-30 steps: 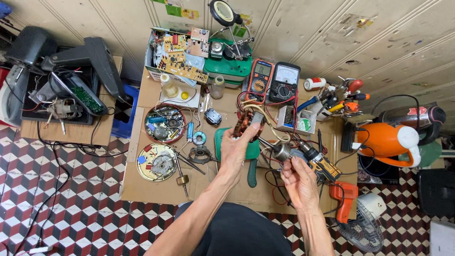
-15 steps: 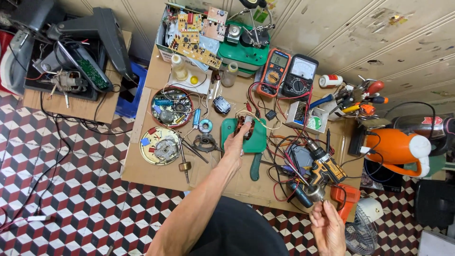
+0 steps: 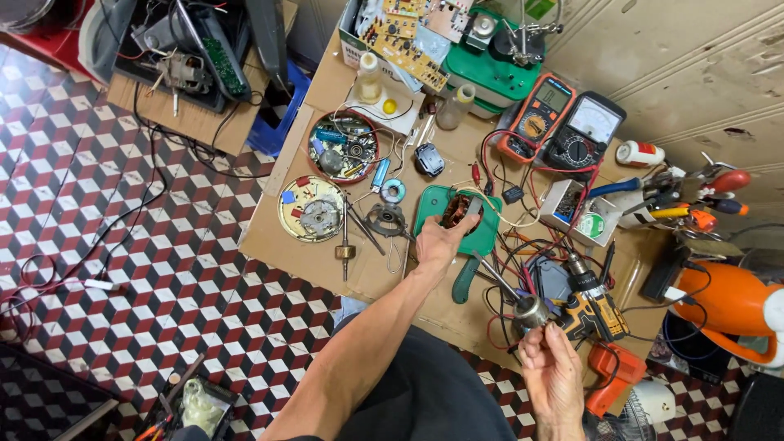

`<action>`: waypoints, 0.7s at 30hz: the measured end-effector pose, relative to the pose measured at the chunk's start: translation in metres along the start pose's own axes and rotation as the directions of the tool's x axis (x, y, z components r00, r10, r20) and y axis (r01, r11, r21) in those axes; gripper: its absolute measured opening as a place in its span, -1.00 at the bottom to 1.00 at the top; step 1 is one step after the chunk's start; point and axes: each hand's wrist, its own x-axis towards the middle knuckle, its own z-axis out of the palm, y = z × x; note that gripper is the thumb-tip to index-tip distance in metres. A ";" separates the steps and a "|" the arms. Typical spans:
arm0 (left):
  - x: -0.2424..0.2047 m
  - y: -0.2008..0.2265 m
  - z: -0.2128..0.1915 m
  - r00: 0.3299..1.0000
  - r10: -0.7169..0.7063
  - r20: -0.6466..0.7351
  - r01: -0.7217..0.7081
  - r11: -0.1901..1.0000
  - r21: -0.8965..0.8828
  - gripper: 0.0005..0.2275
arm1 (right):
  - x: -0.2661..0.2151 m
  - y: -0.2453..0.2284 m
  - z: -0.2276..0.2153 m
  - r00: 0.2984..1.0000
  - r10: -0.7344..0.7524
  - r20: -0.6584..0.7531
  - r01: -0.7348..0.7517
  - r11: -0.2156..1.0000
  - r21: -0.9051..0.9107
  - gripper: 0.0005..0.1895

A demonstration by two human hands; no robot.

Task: Inspect and reassemble a small electric motor component on a workbench.

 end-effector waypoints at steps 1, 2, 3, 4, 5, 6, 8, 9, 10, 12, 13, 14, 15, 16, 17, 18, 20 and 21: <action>0.001 -0.003 0.000 1.000 -0.006 -0.011 0.006 1.000 -0.007 -0.02 | 0.004 -0.002 0.004 1.000 0.010 0.007 -0.010 1.000 -0.006 -0.82; 0.002 -0.006 0.000 0.999 0.035 -0.001 -0.035 0.999 0.039 -0.04 | 0.007 -0.004 0.007 1.000 0.013 0.026 -0.012 1.000 -0.027 -0.84; 0.005 -0.011 -0.003 0.997 0.074 0.002 -0.074 0.994 0.085 -0.04 | 0.012 -0.004 0.012 0.999 0.021 0.049 -0.019 0.999 -0.047 -0.86; 0.005 -0.013 -0.007 0.998 0.067 -0.016 -0.066 0.995 0.079 -0.04 | 0.015 -0.005 0.020 0.997 0.036 0.061 -0.033 0.998 -0.052 -0.86; 0.004 -0.015 -0.008 0.997 0.080 0.007 -0.080 0.996 0.026 -0.05 | 0.018 -0.007 0.028 0.998 0.057 0.037 -0.054 0.996 -0.069 -0.87; 0.004 -0.016 -0.009 0.995 0.094 0.029 -0.093 0.995 -0.027 -0.05 | 0.020 -0.009 0.035 0.997 0.076 0.013 -0.075 0.993 -0.086 -0.88; -0.001 -0.019 -0.014 0.994 0.111 0.010 -0.111 0.992 -0.054 -0.08 | 0.029 -0.009 0.041 0.993 0.087 0.076 -0.078 0.991 -0.112 -0.87; -0.003 -0.019 -0.017 0.991 0.135 0.003 -0.134 0.989 -0.069 -0.11 | 0.033 -0.007 0.045 0.987 0.090 0.130 -0.074 0.989 -0.126 -0.85; -0.013 -0.026 -0.022 0.991 0.132 -0.012 -0.132 0.988 -0.074 -0.11 | 0.037 -0.006 0.048 0.985 0.100 0.141 -0.082 0.988 -0.131 -0.85; -0.030 -0.038 -0.035 1.000 0.017 0.005 -0.016 0.976 -0.219 -0.34 | 0.047 -0.001 0.056 0.974 0.141 0.176 -0.111 0.979 -0.172 -0.85; -0.032 -0.062 -0.037 1.000 0.011 -0.009 -0.013 0.976 -0.219 -0.34 | 0.049 0.003 0.060 0.971 0.155 0.183 -0.123 0.977 -0.173 -0.85; -0.034 -0.086 -0.038 0.986 0.143 0.082 -0.115 0.952 -0.282 -0.50 | 0.051 0.008 0.063 0.962 0.191 0.193 -0.152 0.968 -0.202 -0.84; -0.036 -0.109 -0.038 0.946 0.279 0.167 -0.207 0.913 -0.352 -0.63 | 0.053 0.011 0.065 0.954 0.223 0.200 -0.176 0.957 -0.230 -0.83; -0.050 -0.106 -0.048 0.948 0.275 0.157 -0.207 0.914 -0.349 -0.63 | 0.057 0.018 0.067 0.951 0.232 0.205 -0.184 0.956 -0.230 -0.83; -0.064 -0.102 -0.058 0.924 0.312 0.221 -0.201 0.888 -0.414 -0.67 | 0.060 0.024 0.069 0.935 0.274 0.226 -0.215 0.942 -0.257 -0.84; -0.077 -0.098 -0.067 0.893 0.351 0.281 -0.188 0.859 -0.476 -0.69 | 0.063 0.030 0.071 0.916 0.316 0.245 -0.244 0.927 -0.284 -0.85; -0.102 -0.071 -0.089 0.920 0.268 0.287 -0.061 0.820 -0.569 -0.69 | 0.063 0.038 0.076 0.894 0.341 0.291 -0.260 0.923 -0.283 -0.85; -0.115 -0.057 -0.100 0.935 0.189 0.301 0.057 0.755 -0.653 -0.68 | 0.063 0.041 0.079 0.869 0.360 0.340 -0.271 0.920 -0.283 -0.85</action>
